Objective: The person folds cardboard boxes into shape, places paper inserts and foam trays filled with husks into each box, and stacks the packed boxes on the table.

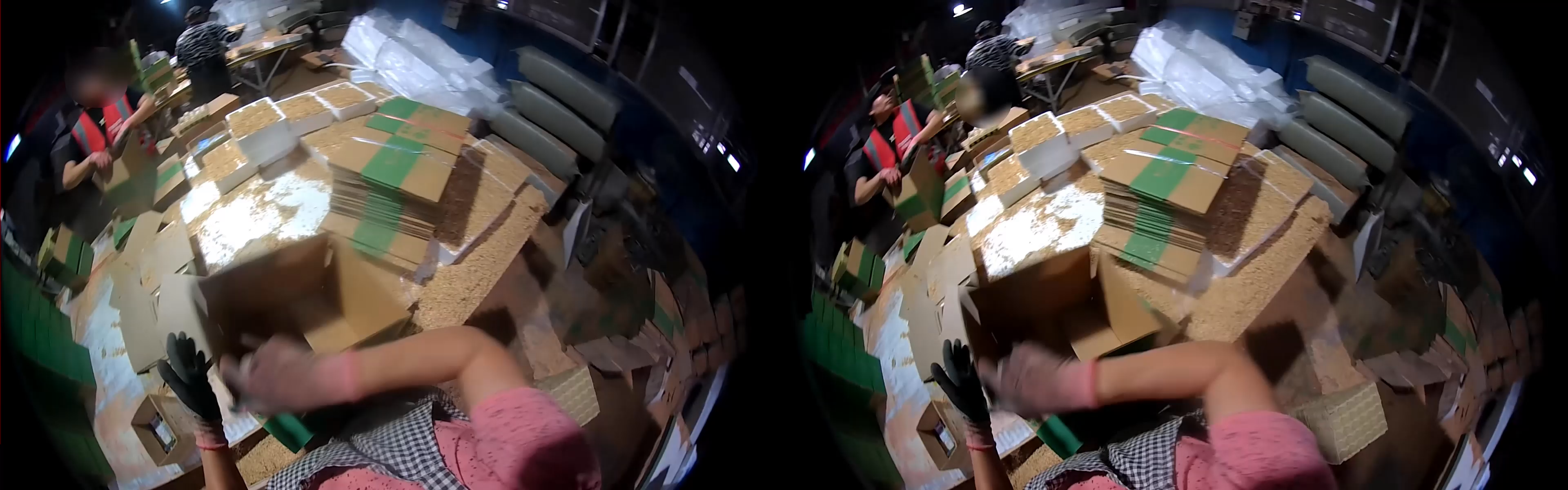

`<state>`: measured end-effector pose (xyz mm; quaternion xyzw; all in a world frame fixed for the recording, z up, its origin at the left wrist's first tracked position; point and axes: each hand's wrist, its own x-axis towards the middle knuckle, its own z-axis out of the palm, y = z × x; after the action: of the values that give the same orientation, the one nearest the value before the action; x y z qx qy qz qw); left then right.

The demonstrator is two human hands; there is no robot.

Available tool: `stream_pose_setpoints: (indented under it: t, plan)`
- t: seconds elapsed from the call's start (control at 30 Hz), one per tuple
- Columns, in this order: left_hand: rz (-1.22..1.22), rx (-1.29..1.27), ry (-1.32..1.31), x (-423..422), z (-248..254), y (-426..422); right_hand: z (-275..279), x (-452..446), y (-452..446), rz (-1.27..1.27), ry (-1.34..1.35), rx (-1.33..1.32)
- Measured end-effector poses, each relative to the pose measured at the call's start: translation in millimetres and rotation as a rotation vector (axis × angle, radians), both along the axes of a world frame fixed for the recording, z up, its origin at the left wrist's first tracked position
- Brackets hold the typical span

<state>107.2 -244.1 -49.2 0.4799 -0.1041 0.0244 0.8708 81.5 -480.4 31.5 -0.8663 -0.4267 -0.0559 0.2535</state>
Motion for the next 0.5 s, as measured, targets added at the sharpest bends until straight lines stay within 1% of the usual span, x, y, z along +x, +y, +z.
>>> stream_pose_setpoints:
  t: [0.03,0.07,0.1,0.17,0.2,0.23,0.27,0.3,0.33,0.37,0.4,0.43,0.47,0.5]
  plan:
    - [0.211,0.275,0.019,-6,10,-17,-57,-11,24,0.131,-0.22,-0.039]
    - [0.255,0.627,-0.024,-3,5,-27,-66,-30,30,0.239,-0.128,-0.152]
    - [0.19,0.796,0.024,-4,-2,-27,-62,-36,29,0.345,-0.043,-0.264]
    - [0.195,0.733,0.043,-10,5,-26,-21,-19,-33,0.243,0.377,0.267]
    - [0.301,0.736,0.024,-14,-2,-25,-20,-6,-80,0.011,0.158,0.877]
    - [0.412,0.731,0.005,-16,-13,-24,-86,10,-159,-0.335,0.129,0.983]
    - [0.397,0.724,-0.044,-16,-30,-9,-150,27,-236,-0.709,0.151,1.114]
    - [0.383,0.723,-0.094,-13,-44,3,-212,43,-313,-1.011,0.197,1.261]
    - [0.294,0.343,0.0,-18,-39,-10,-215,51,-352,-1.36,0.011,1.116]
    - [0.426,0.478,0.34,-34,12,-42,-219,61,-379,-1.689,-0.182,0.935]
    - [0.426,0.772,0.254,-37,38,-66,-230,69,-395,-1.681,-0.181,0.941]
    - [0.419,1.07,0.165,-38,53,-80,-248,73,-404,-1.833,0.176,0.665]
    - [0.431,1.077,0.162,-35,57,-84,-265,79,-411,-1.924,0.532,0.364]
    - [0.406,1.204,0.097,-32,59,-84,-283,89,-419,-1.924,0.539,0.394]
